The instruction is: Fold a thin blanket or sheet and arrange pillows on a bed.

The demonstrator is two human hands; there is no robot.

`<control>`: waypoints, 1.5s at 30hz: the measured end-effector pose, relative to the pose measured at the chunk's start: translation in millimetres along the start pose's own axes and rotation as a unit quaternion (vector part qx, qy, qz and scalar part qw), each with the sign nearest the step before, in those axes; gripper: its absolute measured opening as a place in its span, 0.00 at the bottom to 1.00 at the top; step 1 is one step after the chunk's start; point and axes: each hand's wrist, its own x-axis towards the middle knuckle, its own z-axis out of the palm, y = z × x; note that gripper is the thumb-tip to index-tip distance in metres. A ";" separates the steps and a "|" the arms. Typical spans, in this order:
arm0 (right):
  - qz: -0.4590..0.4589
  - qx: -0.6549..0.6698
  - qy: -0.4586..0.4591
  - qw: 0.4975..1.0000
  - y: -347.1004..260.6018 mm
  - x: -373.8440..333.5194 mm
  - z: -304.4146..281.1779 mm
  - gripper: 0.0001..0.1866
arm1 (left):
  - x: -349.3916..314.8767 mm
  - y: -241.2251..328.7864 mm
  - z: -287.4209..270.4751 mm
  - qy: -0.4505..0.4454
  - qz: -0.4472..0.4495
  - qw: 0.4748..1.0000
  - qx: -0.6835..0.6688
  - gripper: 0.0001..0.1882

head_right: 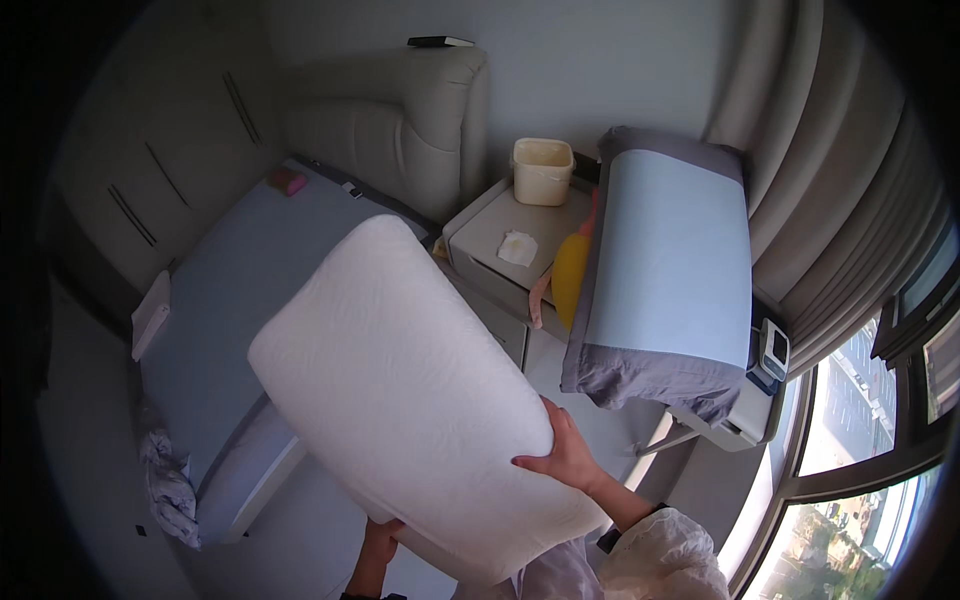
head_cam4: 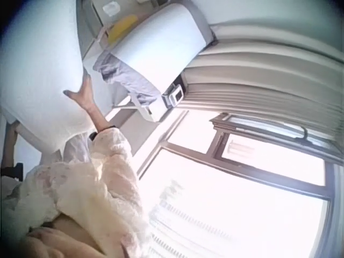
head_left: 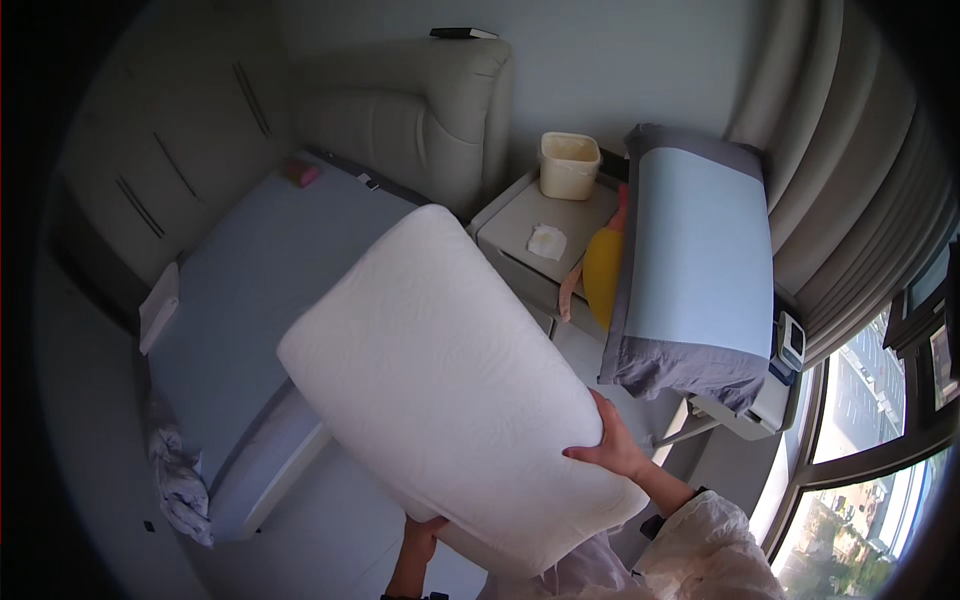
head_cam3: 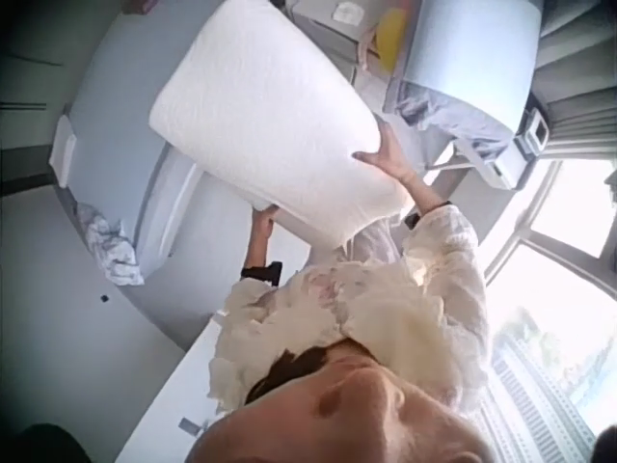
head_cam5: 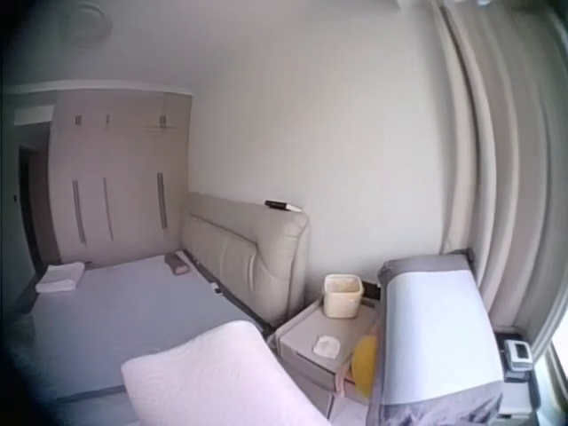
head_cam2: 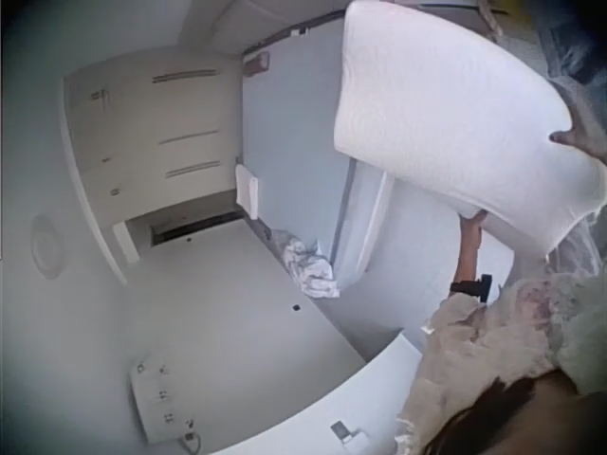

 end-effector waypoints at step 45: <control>0.144 0.407 0.178 0.884 245.3 80.9 -358.7 0.37 | 244.3 34.8 413.2 -0.285 -0.002 0.910 0.301 0.43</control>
